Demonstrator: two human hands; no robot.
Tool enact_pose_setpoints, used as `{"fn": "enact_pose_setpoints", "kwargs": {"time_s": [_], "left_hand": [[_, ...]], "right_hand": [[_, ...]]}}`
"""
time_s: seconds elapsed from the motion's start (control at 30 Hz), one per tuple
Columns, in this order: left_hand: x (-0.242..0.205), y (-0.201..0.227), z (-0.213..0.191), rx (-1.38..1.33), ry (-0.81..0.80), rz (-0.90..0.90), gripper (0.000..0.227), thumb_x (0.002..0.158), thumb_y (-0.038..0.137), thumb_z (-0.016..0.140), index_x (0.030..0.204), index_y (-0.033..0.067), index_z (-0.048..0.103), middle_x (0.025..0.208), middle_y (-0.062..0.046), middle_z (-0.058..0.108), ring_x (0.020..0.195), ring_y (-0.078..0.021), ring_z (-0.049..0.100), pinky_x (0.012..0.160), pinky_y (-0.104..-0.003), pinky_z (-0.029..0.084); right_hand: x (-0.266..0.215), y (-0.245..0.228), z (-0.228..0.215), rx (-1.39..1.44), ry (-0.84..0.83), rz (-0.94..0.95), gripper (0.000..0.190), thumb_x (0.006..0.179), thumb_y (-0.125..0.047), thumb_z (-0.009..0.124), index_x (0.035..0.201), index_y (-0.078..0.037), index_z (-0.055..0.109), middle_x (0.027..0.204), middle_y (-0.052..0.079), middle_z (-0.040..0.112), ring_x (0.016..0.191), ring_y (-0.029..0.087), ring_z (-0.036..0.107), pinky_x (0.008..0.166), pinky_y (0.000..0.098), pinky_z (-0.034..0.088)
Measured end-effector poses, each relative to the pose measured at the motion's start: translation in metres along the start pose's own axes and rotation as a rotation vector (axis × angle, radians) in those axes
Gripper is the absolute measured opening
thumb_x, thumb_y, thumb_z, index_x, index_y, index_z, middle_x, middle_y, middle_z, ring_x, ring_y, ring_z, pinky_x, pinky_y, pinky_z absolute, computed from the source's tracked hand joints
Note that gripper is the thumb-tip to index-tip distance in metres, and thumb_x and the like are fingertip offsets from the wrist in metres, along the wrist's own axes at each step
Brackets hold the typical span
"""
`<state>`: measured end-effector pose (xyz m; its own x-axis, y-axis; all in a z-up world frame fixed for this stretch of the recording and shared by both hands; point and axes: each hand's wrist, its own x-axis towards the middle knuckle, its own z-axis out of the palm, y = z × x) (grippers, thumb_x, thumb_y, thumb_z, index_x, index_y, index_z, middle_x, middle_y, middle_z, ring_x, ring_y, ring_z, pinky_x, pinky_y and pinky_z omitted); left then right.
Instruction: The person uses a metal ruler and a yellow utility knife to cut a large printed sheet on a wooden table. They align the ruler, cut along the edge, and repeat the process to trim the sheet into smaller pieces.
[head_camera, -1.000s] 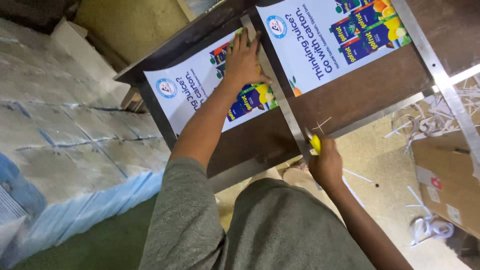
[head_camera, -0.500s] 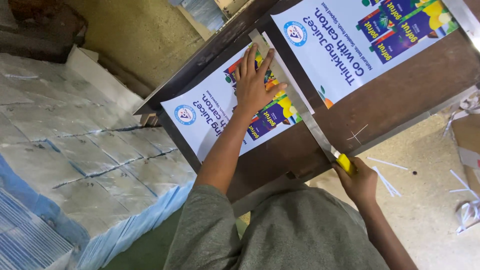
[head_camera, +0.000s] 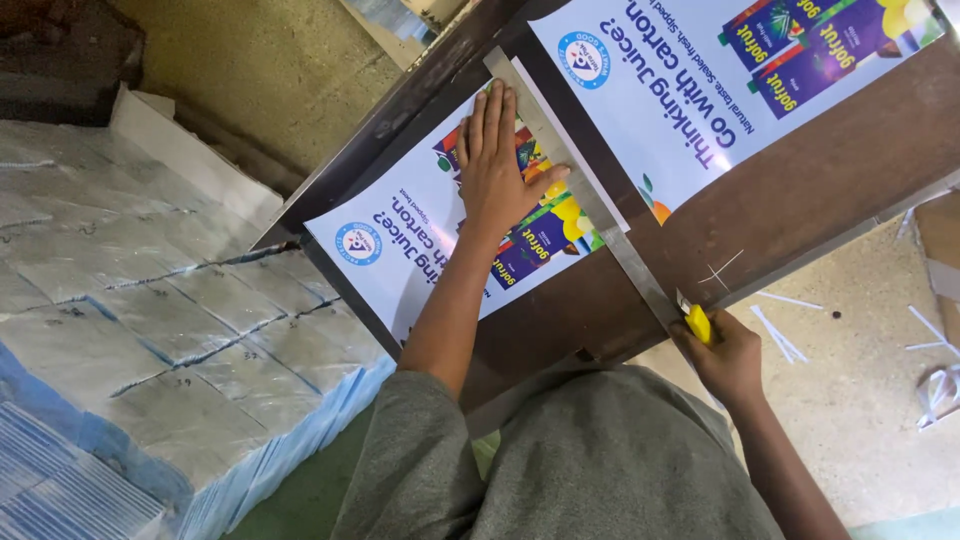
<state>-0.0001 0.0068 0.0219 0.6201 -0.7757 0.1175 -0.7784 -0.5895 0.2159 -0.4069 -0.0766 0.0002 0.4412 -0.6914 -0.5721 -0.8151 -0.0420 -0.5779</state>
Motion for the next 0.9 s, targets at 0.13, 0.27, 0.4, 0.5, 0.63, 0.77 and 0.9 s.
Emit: {"fn": "enact_pose_setpoints", "kwargs": {"time_s": [0.13, 0.27, 0.4, 0.5, 0.63, 0.77, 0.9], "left_hand": [[0.001, 0.000, 0.001, -0.014, -0.024, -0.009, 0.116, 0.088, 0.090, 0.061, 0.167, 0.0132, 0.027, 0.176, -0.007, 0.026, 0.165, -0.0271, 0.022, 0.134, -0.051, 0.022], [0.000, -0.002, 0.002, 0.003, -0.034, 0.009, 0.116, 0.089, 0.090, 0.060, 0.168, 0.0122, 0.025, 0.176, -0.009, 0.025, 0.166, -0.0272, 0.021, 0.135, -0.051, 0.022], [0.001, -0.006, 0.007, -0.025, -0.073, 0.008, 0.125, 0.088, 0.092, 0.062, 0.170, 0.0117, 0.015, 0.179, -0.009, 0.015, 0.168, -0.0281, 0.015, 0.137, -0.053, 0.017], [0.004, -0.005, 0.005, 0.000, -0.160, -0.001, 0.131, 0.083, 0.096, 0.063, 0.170, 0.0117, 0.013, 0.178, -0.010, 0.011, 0.166, -0.0301, 0.013, 0.135, -0.057, 0.017], [0.006, -0.010, 0.012, -0.030, -0.250, -0.024, 0.144, 0.077, 0.096, 0.077, 0.170, 0.0138, 0.005, 0.179, -0.009, 0.000, 0.166, -0.0366, 0.005, 0.132, -0.065, 0.011], [0.005, -0.004, 0.003, -0.068, -0.157, 0.018, 0.137, 0.079, 0.095, 0.072, 0.170, 0.0119, 0.012, 0.178, -0.009, 0.014, 0.166, -0.0333, 0.013, 0.134, -0.057, 0.017], [0.004, -0.007, 0.005, -0.038, -0.159, 0.002, 0.137, 0.078, 0.093, 0.077, 0.169, 0.0111, 0.014, 0.177, -0.012, 0.019, 0.165, -0.0336, 0.017, 0.134, -0.056, 0.019]], "right_hand": [[-0.003, -0.004, 0.000, 0.084, 0.009, -0.004, 0.029, 0.087, -0.030, 0.085, 0.086, -0.009, 0.064, 0.067, 0.002, 0.052, 0.065, 0.012, 0.038, 0.059, 0.0327, 0.033], [-0.003, -0.006, -0.001, 0.043, 0.015, -0.025, 0.030, 0.088, -0.031, 0.084, 0.086, -0.008, 0.065, 0.067, 0.004, 0.053, 0.063, 0.014, 0.040, 0.059, 0.0348, 0.034], [0.001, 0.004, 0.002, 0.035, 0.028, -0.046, 0.030, 0.087, -0.032, 0.085, 0.091, -0.007, 0.068, 0.070, 0.005, 0.060, 0.064, 0.014, 0.044, 0.059, 0.0345, 0.036], [0.003, 0.005, 0.003, 0.017, 0.014, -0.024, 0.033, 0.086, -0.034, 0.085, 0.095, -0.007, 0.069, 0.073, 0.006, 0.064, 0.067, 0.014, 0.048, 0.062, 0.0353, 0.039], [0.005, 0.019, 0.011, -0.019, 0.014, -0.093, 0.034, 0.086, -0.037, 0.085, 0.092, -0.010, 0.067, 0.068, 0.004, 0.062, 0.063, 0.015, 0.048, 0.059, 0.0355, 0.037], [0.001, 0.013, 0.009, 0.046, 0.017, -0.051, 0.032, 0.085, -0.034, 0.086, 0.091, -0.010, 0.066, 0.069, 0.005, 0.061, 0.066, 0.015, 0.048, 0.062, 0.0346, 0.038], [0.001, 0.014, 0.010, 0.048, 0.020, -0.069, 0.033, 0.085, -0.035, 0.086, 0.088, -0.010, 0.065, 0.067, 0.003, 0.056, 0.064, 0.015, 0.044, 0.060, 0.0349, 0.035]]}}
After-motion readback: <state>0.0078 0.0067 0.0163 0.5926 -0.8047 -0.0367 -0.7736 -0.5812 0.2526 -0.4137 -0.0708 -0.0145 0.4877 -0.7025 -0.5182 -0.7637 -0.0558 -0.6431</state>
